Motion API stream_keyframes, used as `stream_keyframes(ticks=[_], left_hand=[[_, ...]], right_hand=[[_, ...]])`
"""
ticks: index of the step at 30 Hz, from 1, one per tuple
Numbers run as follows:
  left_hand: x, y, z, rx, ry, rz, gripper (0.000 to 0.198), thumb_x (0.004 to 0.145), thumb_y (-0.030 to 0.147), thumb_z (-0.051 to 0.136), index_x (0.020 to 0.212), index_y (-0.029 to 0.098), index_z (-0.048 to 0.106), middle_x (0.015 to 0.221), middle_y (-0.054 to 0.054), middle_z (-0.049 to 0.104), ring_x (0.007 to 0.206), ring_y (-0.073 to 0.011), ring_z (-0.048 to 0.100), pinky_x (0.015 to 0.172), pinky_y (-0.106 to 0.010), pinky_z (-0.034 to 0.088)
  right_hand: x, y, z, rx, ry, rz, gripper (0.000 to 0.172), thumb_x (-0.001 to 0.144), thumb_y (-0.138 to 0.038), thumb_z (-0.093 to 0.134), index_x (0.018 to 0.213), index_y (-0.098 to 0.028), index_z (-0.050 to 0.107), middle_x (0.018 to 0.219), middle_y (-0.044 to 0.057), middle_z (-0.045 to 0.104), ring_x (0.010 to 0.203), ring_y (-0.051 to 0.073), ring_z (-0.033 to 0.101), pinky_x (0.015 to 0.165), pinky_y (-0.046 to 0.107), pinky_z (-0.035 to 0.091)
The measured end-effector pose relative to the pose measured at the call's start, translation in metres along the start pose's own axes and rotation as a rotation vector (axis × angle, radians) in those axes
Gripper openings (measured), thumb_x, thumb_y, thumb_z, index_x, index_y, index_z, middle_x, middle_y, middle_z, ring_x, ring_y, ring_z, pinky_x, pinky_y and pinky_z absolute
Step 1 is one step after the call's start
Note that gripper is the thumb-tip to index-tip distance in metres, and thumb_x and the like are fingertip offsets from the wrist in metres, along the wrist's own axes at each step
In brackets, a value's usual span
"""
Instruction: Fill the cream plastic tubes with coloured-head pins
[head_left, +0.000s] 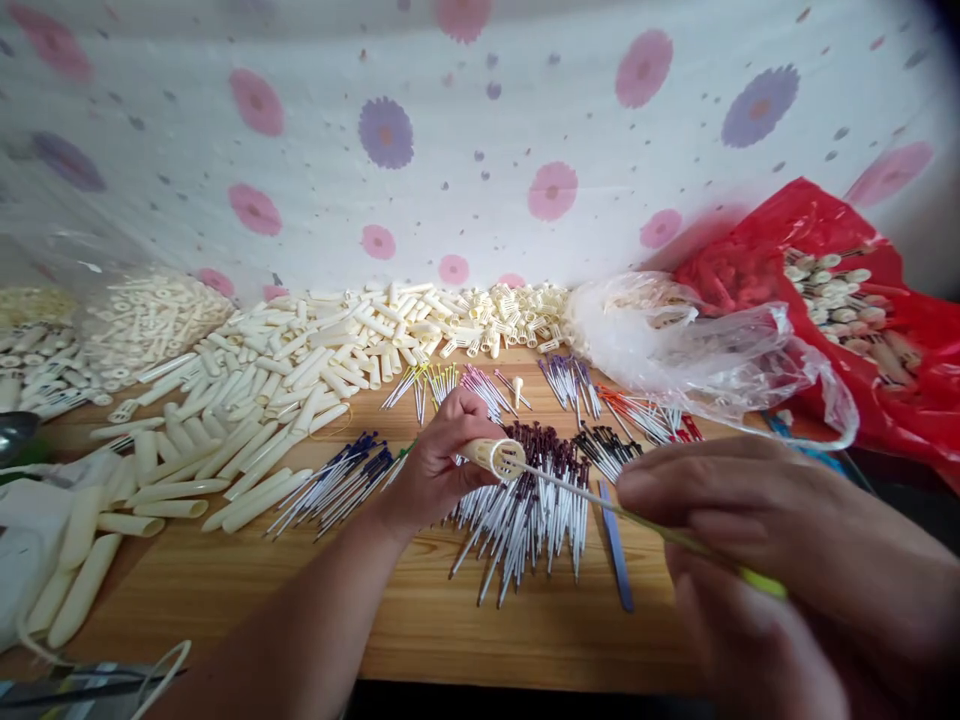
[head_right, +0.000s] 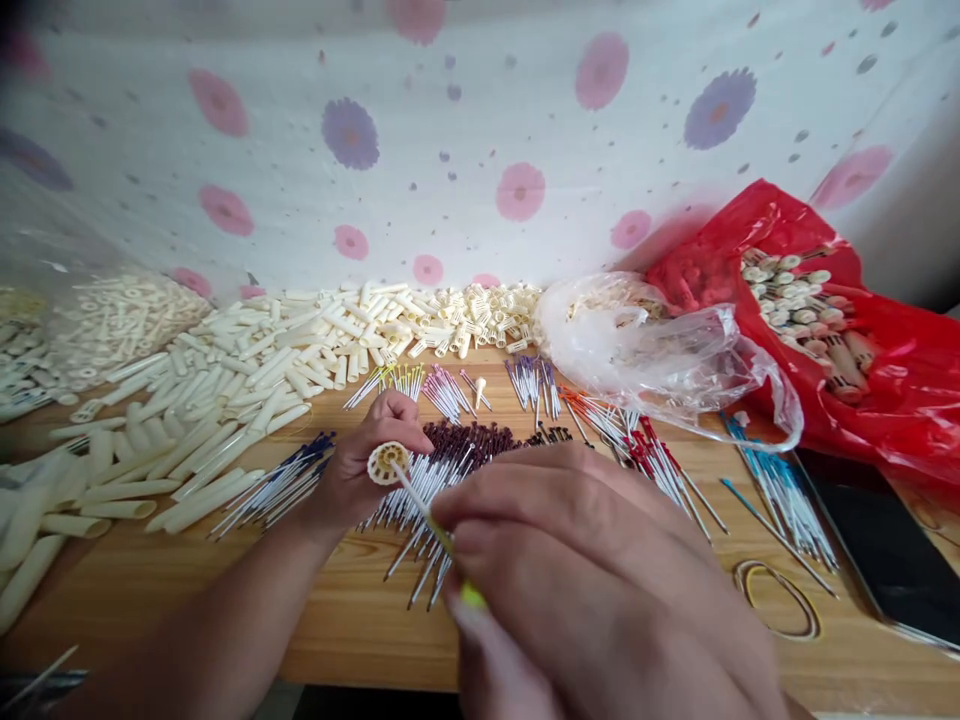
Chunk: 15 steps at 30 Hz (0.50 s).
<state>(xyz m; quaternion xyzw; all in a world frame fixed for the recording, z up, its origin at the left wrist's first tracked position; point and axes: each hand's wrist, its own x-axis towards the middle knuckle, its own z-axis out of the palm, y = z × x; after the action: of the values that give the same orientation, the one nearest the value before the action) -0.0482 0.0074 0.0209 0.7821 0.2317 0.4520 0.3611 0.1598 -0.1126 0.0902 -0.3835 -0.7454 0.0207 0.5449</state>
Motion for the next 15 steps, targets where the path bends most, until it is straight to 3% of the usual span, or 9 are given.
stream_keyframes(ticks=[1, 4, 6, 9, 12, 15], left_hand=[[0.0, 0.0, 0.0, 0.002, 0.0, 0.003, 0.027, 0.078, 0.049, 0.063, 0.085, 0.023, 0.069, 0.081, -0.004, 0.049, 0.082, -0.0196, 0.048, 0.077, -0.033, 0.043], [0.001, -0.001, -0.002, 0.008, -0.005, 0.023, 0.016, 0.079, 0.038, 0.066, 0.086, 0.024, 0.07, 0.081, -0.003, 0.047, 0.083, -0.019, 0.048, 0.077, -0.032, 0.043], [0.001, -0.002, -0.003, -0.001, -0.006, 0.051, 0.012, 0.079, 0.033, 0.066, 0.088, 0.027, 0.07, 0.083, -0.003, 0.047, 0.083, -0.0182, 0.048, 0.077, -0.031, 0.042], [0.0, -0.003, -0.003, -0.01, -0.012, 0.084, 0.013, 0.08, 0.03, 0.066, 0.092, 0.03, 0.069, 0.083, -0.002, 0.046, 0.083, -0.0176, 0.048, 0.077, -0.031, 0.042], [0.0, -0.001, -0.004, 0.031, -0.007, 0.107, 0.014, 0.08, 0.034, 0.065, 0.094, 0.03, 0.069, 0.083, -0.002, 0.045, 0.083, -0.018, 0.048, 0.077, -0.031, 0.042], [0.0, 0.002, -0.007, 0.122, 0.006, 0.134, 0.03, 0.082, 0.049, 0.058, 0.101, 0.028, 0.067, 0.087, -0.004, 0.046, 0.086, -0.0194, 0.047, 0.079, -0.032, 0.042]], right_hand=[[0.012, -0.005, 0.002, -0.03, 0.022, -0.022, 0.015, 0.08, -0.02, 0.064, 0.094, -0.026, 0.063, 0.087, 0.004, 0.072, 0.079, 0.02, 0.068, 0.072, 0.031, 0.057], [0.031, -0.007, 0.008, -0.079, -0.086, -0.094, 0.009, 0.084, -0.018, 0.058, 0.087, -0.023, 0.064, 0.081, 0.005, 0.072, 0.072, 0.016, 0.068, 0.065, 0.026, 0.057], [0.032, -0.003, 0.011, -0.085, -0.151, -0.116, 0.011, 0.084, -0.017, 0.055, 0.087, -0.023, 0.064, 0.081, 0.005, 0.072, 0.072, 0.016, 0.068, 0.063, 0.026, 0.057], [0.028, 0.002, 0.019, -0.056, -0.118, -0.132, 0.016, 0.084, -0.012, 0.054, 0.092, -0.024, 0.061, 0.083, 0.005, 0.071, 0.076, 0.016, 0.068, 0.065, 0.027, 0.056], [0.025, 0.006, 0.031, -0.034, -0.077, -0.143, 0.019, 0.081, -0.008, 0.055, 0.093, -0.023, 0.058, 0.083, 0.005, 0.068, 0.077, 0.015, 0.065, 0.069, 0.028, 0.055], [0.024, 0.013, 0.041, -0.063, -0.064, -0.125, 0.018, 0.081, -0.008, 0.055, 0.092, -0.022, 0.059, 0.084, 0.005, 0.065, 0.076, 0.016, 0.061, 0.067, 0.031, 0.052]])
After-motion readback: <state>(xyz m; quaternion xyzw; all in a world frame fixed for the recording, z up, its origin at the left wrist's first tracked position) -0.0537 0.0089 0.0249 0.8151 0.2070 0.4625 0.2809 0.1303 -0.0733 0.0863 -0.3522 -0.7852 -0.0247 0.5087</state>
